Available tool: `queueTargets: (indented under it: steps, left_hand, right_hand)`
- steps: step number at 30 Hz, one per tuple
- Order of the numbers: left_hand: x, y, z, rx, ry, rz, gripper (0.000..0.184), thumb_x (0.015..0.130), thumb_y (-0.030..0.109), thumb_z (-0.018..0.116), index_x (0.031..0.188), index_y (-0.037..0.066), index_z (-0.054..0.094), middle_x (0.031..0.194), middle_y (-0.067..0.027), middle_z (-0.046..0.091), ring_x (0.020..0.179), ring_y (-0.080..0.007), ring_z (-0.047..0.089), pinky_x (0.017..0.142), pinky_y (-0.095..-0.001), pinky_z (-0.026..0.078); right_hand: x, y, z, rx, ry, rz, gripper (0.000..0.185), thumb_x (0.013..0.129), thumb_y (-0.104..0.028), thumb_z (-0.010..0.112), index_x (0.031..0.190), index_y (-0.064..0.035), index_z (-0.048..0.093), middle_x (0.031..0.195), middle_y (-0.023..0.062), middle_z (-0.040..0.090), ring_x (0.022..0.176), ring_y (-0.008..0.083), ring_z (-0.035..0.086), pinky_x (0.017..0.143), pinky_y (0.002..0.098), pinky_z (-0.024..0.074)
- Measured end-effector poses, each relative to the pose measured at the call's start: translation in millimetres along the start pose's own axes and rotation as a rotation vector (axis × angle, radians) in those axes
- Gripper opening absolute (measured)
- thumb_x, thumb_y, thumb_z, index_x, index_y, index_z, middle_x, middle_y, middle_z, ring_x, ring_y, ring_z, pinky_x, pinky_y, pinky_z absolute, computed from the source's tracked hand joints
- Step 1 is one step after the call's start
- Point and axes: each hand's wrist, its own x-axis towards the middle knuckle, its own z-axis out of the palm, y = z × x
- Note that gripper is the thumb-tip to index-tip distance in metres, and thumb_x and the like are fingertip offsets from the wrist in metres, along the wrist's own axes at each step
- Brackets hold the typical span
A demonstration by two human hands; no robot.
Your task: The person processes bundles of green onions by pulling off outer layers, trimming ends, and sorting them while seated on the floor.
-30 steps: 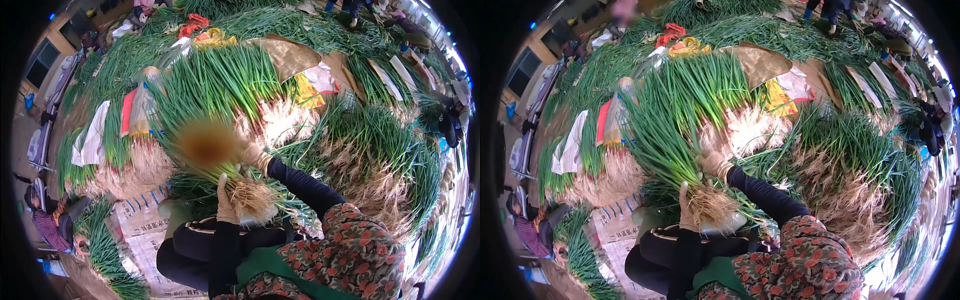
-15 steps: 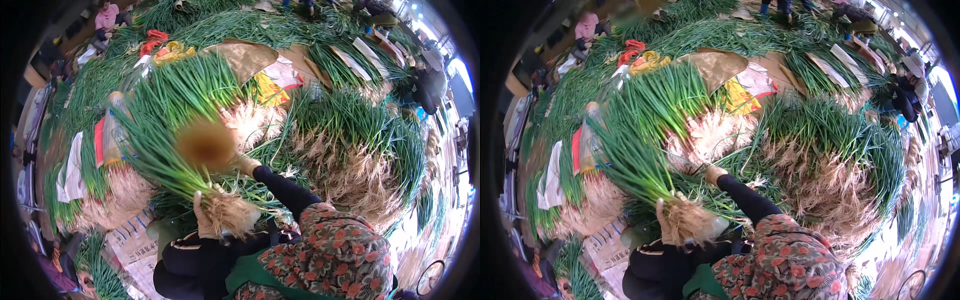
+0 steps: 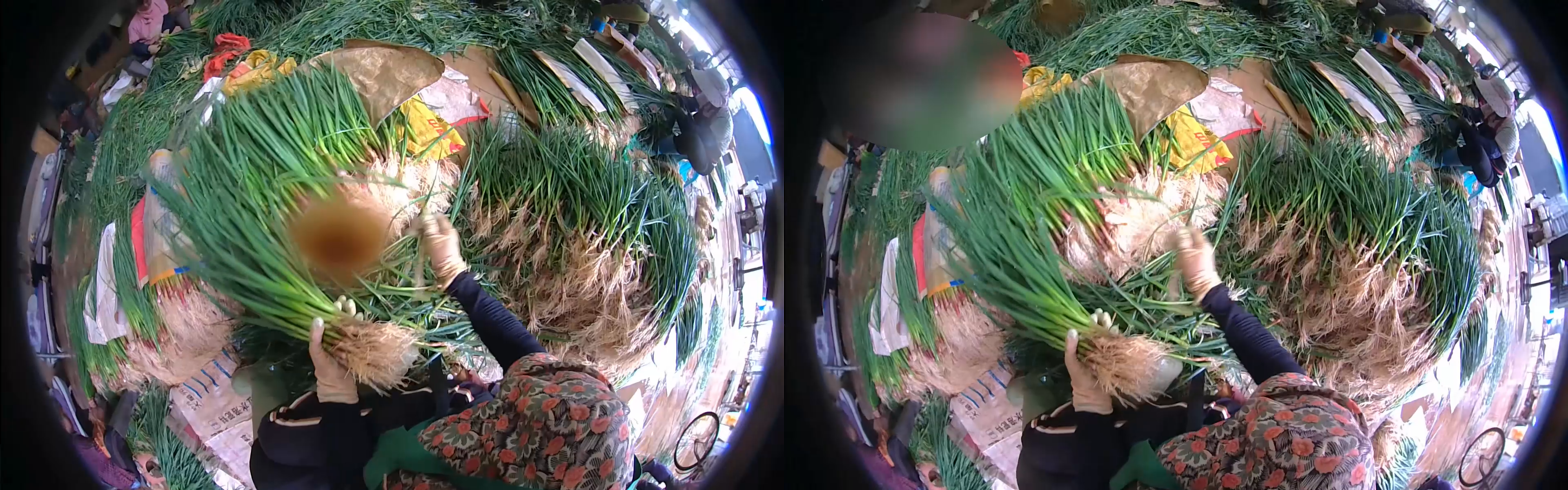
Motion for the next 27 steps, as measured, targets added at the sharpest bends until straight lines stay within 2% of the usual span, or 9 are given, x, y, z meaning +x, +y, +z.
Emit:
queueTargets:
  steps: [1,4,8,12,13,17,21,25,27]
  left_hand:
    - [9.3,1.9,-16.6,-0.054,-0.122,-0.056,0.059,0.088,0.038,0.051,0.131,-0.001,0.038,0.132,-0.0133,0.046,0.11,-0.0215,0.052,0.094,-0.038,0.043]
    - [10.1,3.2,-0.2,-0.039,-0.201,-0.08,0.062,0.089,0.039,0.05,0.134,0.0,0.034,0.137,-0.0138,0.041,0.108,-0.0206,0.052,0.091,-0.0379,0.045]
    - [15.9,4.1,14.1,-0.015,-0.116,-0.055,0.06,0.088,0.041,0.052,0.134,0.005,0.037,0.127,-0.0123,0.05,0.097,-0.0195,0.055,0.089,-0.0375,0.047]
    - [23.1,3.5,29.5,-0.136,-0.205,-0.027,0.061,0.088,0.043,0.052,0.133,0.005,0.037,0.123,-0.0096,0.051,0.105,-0.0193,0.053,0.1,-0.0411,0.039]
    - [19.9,2.1,42.1,-0.191,-0.07,0.065,0.061,0.09,0.043,0.049,0.137,0.006,0.033,0.125,-0.0108,0.051,0.109,-0.0215,0.052,0.105,-0.0458,0.032]
    - [45.5,9.5,37.6,-0.31,-0.438,0.013,0.064,0.091,0.043,0.046,0.141,0.008,0.025,0.121,-0.0115,0.056,0.107,-0.0239,0.055,0.108,-0.0484,0.027]
    - [40.4,3.4,93.2,-0.221,-0.255,0.111,0.058,0.092,0.04,0.046,0.136,0.005,0.035,0.112,-0.008,0.059,0.097,-0.0191,0.058,0.099,-0.0391,0.04]
    - [41.7,2.2,92.3,-0.269,-0.166,-0.066,0.052,0.091,0.041,0.048,0.126,0.003,0.046,0.107,-0.0095,0.061,0.093,-0.0213,0.059,0.095,-0.0405,0.042]
    - [48.1,-4.9,78.8,-0.176,-0.13,-0.119,0.051,0.089,0.044,0.049,0.119,0.003,0.052,0.104,-0.0116,0.062,0.093,-0.0254,0.059,0.092,-0.0432,0.044]
  right_hand:
    - [21.9,15.9,-29.3,-0.155,0.077,-0.047,0.026,0.093,-0.027,0.051,0.089,-0.0041,0.061,0.079,0.0087,0.066,0.066,0.0147,0.059,0.062,0.0299,0.0477]
    - [95.8,118.4,-131.1,-0.888,0.164,0.021,0.02,0.091,-0.023,0.052,0.096,-0.0061,0.059,0.077,0.01,0.065,0.067,0.023,0.062,0.06,0.0319,0.0454]
    - [115.6,160.0,-141.9,-2.083,-0.633,-0.258,0.014,0.084,-0.015,0.053,0.093,-0.0076,0.06,0.079,0.0064,0.062,0.079,0.0207,0.061,0.069,0.0322,0.0467]
    - [137.9,171.2,-123.4,-0.954,-0.113,0.673,0.031,0.086,-0.028,0.055,0.091,0.0023,0.06,0.083,0.0126,0.064,0.075,0.0284,0.061,0.067,0.038,0.0462]
    - [123.8,136.7,-110.1,-1.004,-0.019,0.606,0.031,0.086,-0.031,0.056,0.091,0.0001,0.06,0.077,0.0149,0.062,0.071,0.0303,0.059,0.065,0.0391,0.0451]
    - [126.1,103.7,-154.9,-0.736,0.173,-0.082,0.025,0.087,-0.029,0.056,0.092,-0.0046,0.06,0.073,0.0212,0.058,0.069,0.0322,0.057,0.066,0.0385,0.0454]
    - [84.5,-105.0,-199.3,-0.539,0.414,-0.261,0.026,0.089,-0.031,0.055,0.093,-0.0059,0.06,0.075,0.0047,0.059,0.065,0.0166,0.052,0.06,0.0328,0.0431]
    - [34.5,-212.5,-308.9,-0.924,0.571,-0.405,0.022,0.088,-0.02,0.057,0.104,-0.0057,0.06,0.094,0.0061,0.065,0.076,0.0147,0.058,0.071,0.0276,0.0472]
    - [12.3,-232.6,-372.6,-1.587,0.711,-0.053,0.024,0.086,-0.019,0.055,0.108,-0.0086,0.059,0.096,0.0129,0.065,0.084,0.0251,0.062,0.076,0.0337,0.049]
